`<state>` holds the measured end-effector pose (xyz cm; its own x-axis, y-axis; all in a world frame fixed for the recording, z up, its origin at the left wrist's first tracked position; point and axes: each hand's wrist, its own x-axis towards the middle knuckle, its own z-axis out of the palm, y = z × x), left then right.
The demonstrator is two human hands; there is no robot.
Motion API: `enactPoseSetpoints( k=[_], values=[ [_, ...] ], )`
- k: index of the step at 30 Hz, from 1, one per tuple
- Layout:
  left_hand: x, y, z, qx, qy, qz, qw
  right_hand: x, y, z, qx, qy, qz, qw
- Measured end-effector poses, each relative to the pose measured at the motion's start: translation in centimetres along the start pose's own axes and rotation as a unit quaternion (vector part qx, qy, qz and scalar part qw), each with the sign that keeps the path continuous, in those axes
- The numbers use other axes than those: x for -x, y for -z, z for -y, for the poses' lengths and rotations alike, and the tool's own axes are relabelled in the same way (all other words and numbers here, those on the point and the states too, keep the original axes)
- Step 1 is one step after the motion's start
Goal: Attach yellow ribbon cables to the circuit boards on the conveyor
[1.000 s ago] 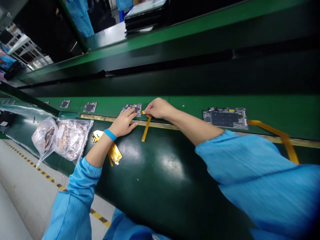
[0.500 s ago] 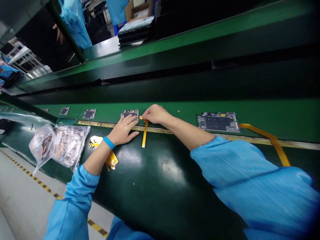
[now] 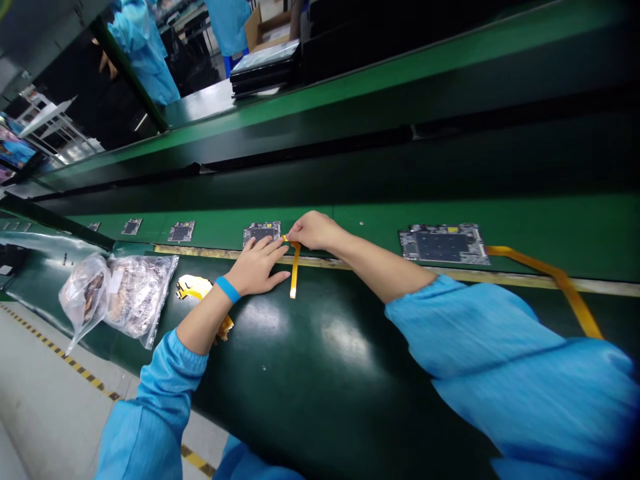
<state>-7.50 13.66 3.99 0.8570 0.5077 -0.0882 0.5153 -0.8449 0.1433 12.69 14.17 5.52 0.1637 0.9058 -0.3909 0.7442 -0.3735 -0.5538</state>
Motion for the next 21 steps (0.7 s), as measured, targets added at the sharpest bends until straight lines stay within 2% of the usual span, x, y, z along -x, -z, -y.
enactPoseSetpoints(
  k=[7,12,17,19,21],
  values=[
    [-0.7,-0.1,-1.3,0.003,0.011,-0.009,1.0,0.3,0.3,-0.5,0.006,-0.006,-0.005,1.0],
    [-0.5,-0.5,-0.6,0.076,0.018,-0.024,0.997,0.7,0.3,-1.5,0.0,0.0,-0.019,1.0],
    [1.1,0.4,2.5,0.081,0.047,-0.133,0.987,1.4,0.2,-2.8,-0.046,0.008,-0.066,0.997],
    [2.2,1.3,4.4,0.059,0.084,-0.145,0.984,2.1,0.3,-3.2,-0.062,0.0,-0.087,0.994],
    [3.4,2.2,6.4,0.033,0.137,-0.131,0.981,2.9,0.3,-3.3,-0.054,-0.008,-0.116,0.992]
  ],
)
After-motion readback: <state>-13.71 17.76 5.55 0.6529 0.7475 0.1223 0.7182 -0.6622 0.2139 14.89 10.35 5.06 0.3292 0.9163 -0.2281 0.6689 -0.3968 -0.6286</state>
